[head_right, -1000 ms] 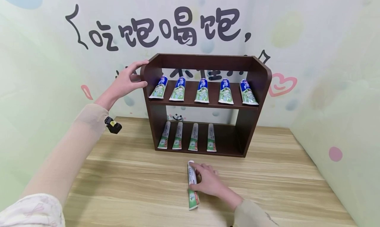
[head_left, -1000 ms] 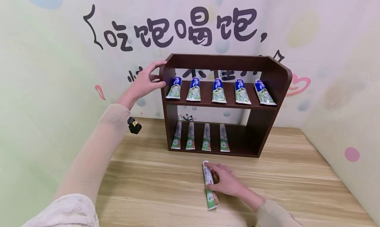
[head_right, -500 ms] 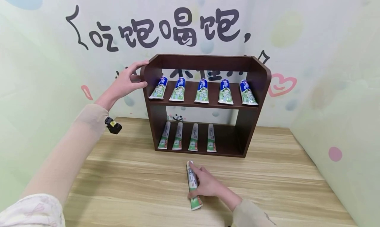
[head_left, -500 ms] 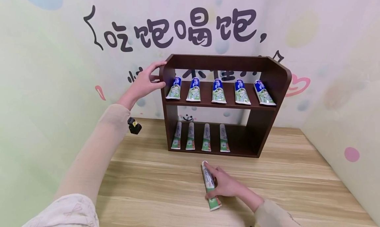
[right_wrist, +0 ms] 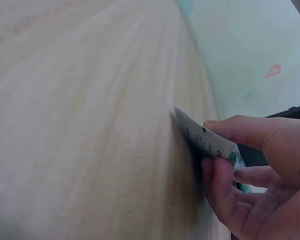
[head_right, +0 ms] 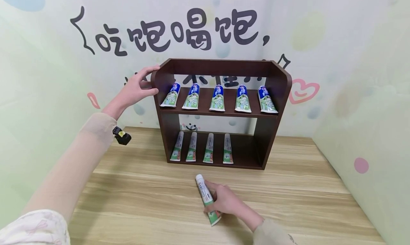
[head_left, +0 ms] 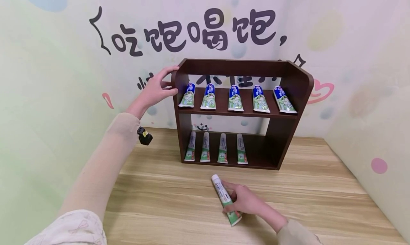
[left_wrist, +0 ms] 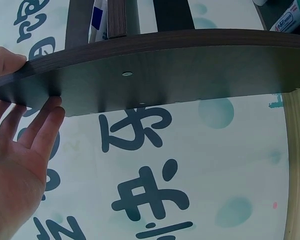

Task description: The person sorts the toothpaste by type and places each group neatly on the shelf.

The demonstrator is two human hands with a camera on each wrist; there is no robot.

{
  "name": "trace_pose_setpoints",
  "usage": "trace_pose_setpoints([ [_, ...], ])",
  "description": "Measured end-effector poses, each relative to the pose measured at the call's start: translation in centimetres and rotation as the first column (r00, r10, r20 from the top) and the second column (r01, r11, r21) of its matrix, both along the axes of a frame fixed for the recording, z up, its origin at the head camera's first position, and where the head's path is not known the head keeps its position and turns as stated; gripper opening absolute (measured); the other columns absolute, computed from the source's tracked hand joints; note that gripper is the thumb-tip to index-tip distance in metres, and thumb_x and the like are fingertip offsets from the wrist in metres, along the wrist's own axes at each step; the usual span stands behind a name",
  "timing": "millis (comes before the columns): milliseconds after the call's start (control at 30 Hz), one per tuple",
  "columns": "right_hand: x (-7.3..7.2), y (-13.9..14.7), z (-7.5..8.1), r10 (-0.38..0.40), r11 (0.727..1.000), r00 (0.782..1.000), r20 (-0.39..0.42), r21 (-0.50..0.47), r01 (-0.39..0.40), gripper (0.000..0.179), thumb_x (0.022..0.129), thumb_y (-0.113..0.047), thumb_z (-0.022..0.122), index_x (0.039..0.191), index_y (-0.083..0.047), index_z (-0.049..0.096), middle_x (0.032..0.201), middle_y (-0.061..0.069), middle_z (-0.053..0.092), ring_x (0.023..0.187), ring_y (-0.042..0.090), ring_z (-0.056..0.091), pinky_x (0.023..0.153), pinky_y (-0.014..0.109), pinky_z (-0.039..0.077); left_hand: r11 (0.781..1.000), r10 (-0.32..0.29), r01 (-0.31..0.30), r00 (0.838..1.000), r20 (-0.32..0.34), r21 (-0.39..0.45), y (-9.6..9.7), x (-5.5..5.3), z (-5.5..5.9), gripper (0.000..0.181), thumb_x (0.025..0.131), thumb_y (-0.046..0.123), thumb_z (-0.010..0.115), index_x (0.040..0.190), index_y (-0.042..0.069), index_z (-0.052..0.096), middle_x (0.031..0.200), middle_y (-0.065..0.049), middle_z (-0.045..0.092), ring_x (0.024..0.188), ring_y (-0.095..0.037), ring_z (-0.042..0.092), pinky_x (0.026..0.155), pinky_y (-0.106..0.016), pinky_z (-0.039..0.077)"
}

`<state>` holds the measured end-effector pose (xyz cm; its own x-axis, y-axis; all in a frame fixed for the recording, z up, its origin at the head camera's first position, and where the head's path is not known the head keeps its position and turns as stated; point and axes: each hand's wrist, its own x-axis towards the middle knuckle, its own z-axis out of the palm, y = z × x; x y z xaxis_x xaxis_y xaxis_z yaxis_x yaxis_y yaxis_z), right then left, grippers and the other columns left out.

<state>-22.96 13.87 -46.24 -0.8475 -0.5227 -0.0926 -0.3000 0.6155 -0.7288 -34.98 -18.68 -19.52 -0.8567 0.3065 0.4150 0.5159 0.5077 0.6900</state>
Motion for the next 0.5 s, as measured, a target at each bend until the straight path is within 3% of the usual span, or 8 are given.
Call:
trace_pose_setpoints([
  [167,-0.7,0.8,0.2,0.024,0.997,0.989,0.145,-0.08,-0.013,0.088,0.075,-0.013,0.082,0.151,-0.008,0.039,0.079,0.005,0.07,0.064,0.01,0.06,0.05,0.023,0.05,1.0,-0.001,0.001,1.0,0.001,0.005,-0.1,-0.1,-0.1,0.068,0.091,0.004,0.062,0.152,0.013,0.035,0.164,-0.007,0.027,0.128,-0.042,0.056,0.106,-0.053,0.049],
  [333,-0.9,1.5,0.5,0.045,0.992,0.959,0.281,-0.129,-0.008,0.083,0.08,-0.01,0.077,0.152,-0.008,0.037,0.091,0.009,0.069,0.075,0.014,0.062,0.057,0.025,0.054,1.0,0.001,-0.001,1.0,-0.001,0.005,-0.1,-0.2,-0.1,0.068,0.091,0.004,0.063,0.152,0.014,0.035,0.164,-0.007,0.027,0.128,-0.042,0.056,0.106,-0.053,0.049],
  [500,-0.7,1.7,0.7,0.086,0.977,0.927,0.365,-0.214,-0.006,0.085,0.082,-0.005,0.073,0.154,-0.003,0.029,0.092,0.011,0.065,0.071,0.015,0.06,0.057,0.024,0.054,1.0,0.0,0.0,1.0,0.005,0.006,-0.1,-0.2,-0.1,0.069,0.091,0.004,0.063,0.153,0.014,0.035,0.163,-0.007,0.027,0.129,-0.042,0.056,0.106,-0.053,0.049],
])
